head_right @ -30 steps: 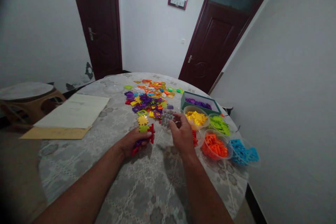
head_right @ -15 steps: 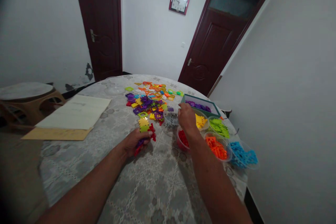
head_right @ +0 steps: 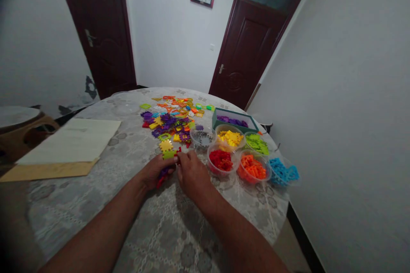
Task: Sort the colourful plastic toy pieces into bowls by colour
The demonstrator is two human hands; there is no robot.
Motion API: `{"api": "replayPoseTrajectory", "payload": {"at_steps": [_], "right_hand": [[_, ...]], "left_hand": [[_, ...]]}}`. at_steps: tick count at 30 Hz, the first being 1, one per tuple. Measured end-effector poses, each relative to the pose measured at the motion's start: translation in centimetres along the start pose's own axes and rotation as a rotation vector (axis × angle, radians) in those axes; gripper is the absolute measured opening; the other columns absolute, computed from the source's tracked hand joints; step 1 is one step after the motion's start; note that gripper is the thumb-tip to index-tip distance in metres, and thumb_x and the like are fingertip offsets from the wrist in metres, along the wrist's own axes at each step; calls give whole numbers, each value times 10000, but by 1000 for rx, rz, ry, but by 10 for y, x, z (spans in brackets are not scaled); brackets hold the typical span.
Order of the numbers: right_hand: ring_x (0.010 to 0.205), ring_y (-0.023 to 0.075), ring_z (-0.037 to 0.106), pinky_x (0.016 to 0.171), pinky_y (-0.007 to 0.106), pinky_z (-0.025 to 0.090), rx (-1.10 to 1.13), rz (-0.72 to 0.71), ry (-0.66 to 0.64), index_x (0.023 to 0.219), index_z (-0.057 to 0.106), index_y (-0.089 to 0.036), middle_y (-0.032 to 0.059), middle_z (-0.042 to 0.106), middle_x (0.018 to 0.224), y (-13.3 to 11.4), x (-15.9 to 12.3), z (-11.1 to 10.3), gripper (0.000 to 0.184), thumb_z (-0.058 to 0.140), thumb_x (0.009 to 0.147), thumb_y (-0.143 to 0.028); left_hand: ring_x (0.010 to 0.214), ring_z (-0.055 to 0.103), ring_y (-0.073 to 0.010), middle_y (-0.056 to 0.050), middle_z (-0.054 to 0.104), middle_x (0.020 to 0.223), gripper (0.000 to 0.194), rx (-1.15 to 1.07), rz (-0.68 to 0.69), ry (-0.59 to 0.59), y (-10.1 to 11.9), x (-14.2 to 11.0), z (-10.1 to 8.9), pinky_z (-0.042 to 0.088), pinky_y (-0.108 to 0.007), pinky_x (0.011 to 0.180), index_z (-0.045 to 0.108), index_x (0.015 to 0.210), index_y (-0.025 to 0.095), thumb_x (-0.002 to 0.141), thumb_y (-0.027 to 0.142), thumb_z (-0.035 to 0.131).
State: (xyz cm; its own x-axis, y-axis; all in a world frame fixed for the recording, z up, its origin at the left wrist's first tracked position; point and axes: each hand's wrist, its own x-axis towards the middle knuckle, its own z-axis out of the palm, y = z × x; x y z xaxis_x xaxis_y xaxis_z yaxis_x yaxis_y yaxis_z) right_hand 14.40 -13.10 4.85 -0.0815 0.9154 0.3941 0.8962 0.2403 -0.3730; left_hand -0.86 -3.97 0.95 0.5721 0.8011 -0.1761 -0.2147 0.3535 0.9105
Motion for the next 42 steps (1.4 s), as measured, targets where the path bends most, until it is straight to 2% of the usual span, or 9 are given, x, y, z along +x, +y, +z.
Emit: {"api": "replayPoseTrajectory", "payload": {"at_steps": [5, 10, 14, 17, 20, 24, 32, 37, 42], "right_hand": [[993, 240, 663, 877, 353, 578, -32, 25, 21, 1317, 666, -181, 114, 636, 1132, 10, -8, -6, 438, 584, 916, -22], [1060, 255, 668, 982, 400, 546, -26, -3, 217, 1196, 711, -183, 125, 708, 1122, 43, -15, -55, 312, 526, 962, -92], [998, 267, 698, 956, 414, 540, -167, 135, 268, 1097, 750, -185, 132, 769, 1069, 90, -12, -92, 262, 523, 971, -161], [972, 275, 718, 941, 412, 540, -266, 250, 243, 1082, 761, -159, 150, 787, 1047, 120, -10, -99, 276, 517, 954, -164], [996, 300, 723, 959, 448, 541, -314, 288, 250, 1119, 755, -130, 184, 786, 1096, 129, -10, -94, 304, 498, 971, -196], [1054, 288, 715, 1002, 456, 541, -174, 159, 279, 1125, 748, -187, 143, 781, 1125, 98, -13, -76, 288, 490, 1010, -244], [1021, 256, 713, 919, 411, 580, 147, -116, -64, 1312, 647, -248, 98, 735, 1166, -18, -24, -5, 303, 653, 1009, -240], [1023, 276, 706, 852, 394, 590, 54, -23, -65, 1236, 635, -217, 122, 695, 1199, -33, -22, 34, 251, 679, 992, -252], [981, 244, 691, 854, 357, 572, 121, -25, 52, 1136, 652, -221, 94, 682, 1104, -30, -23, 38, 163, 573, 998, -182]], "left_hand": [[425, 448, -89, 34, 557, 528, 399, 58, -20, -47, 1, -3, 4, 345, -197, 408, 668, 803, 165, 740, 482, 902], [484, 485, -67, -91, 753, 872, 407, -5, -6, -18, 4, -5, 6, 356, -172, 387, 753, 997, 129, 752, 412, 915], [467, 482, -51, -112, 745, 972, 383, -124, -36, 46, 4, -1, 4, 375, -165, 360, 737, 1062, 127, 807, 374, 881], [473, 489, -51, -90, 719, 944, 333, -225, -25, 42, 4, 1, 3, 400, -159, 361, 715, 1075, 131, 892, 392, 810], [482, 493, -52, -88, 704, 944, 344, -309, -22, 24, 3, 3, 2, 392, -151, 354, 697, 1086, 127, 964, 447, 729], [495, 507, -55, -93, 689, 947, 464, -393, -45, 32, 4, 4, 2, 379, -150, 347, 683, 1095, 115, 1002, 568, 647], [542, 530, -72, -67, 647, 902, 621, -563, -9, 33, 6, 4, 1, 399, -155, 378, 666, 1107, 121, 967, 722, 596], [523, 513, -68, -46, 637, 870, 645, -604, 7, 65, 3, 8, -2, 398, -164, 386, 660, 1089, 127, 959, 754, 576], [506, 496, -56, -29, 623, 849, 636, -698, -16, 73, 4, 8, 0, 460, -178, 437, 650, 1080, 135, 958, 755, 574]]}}
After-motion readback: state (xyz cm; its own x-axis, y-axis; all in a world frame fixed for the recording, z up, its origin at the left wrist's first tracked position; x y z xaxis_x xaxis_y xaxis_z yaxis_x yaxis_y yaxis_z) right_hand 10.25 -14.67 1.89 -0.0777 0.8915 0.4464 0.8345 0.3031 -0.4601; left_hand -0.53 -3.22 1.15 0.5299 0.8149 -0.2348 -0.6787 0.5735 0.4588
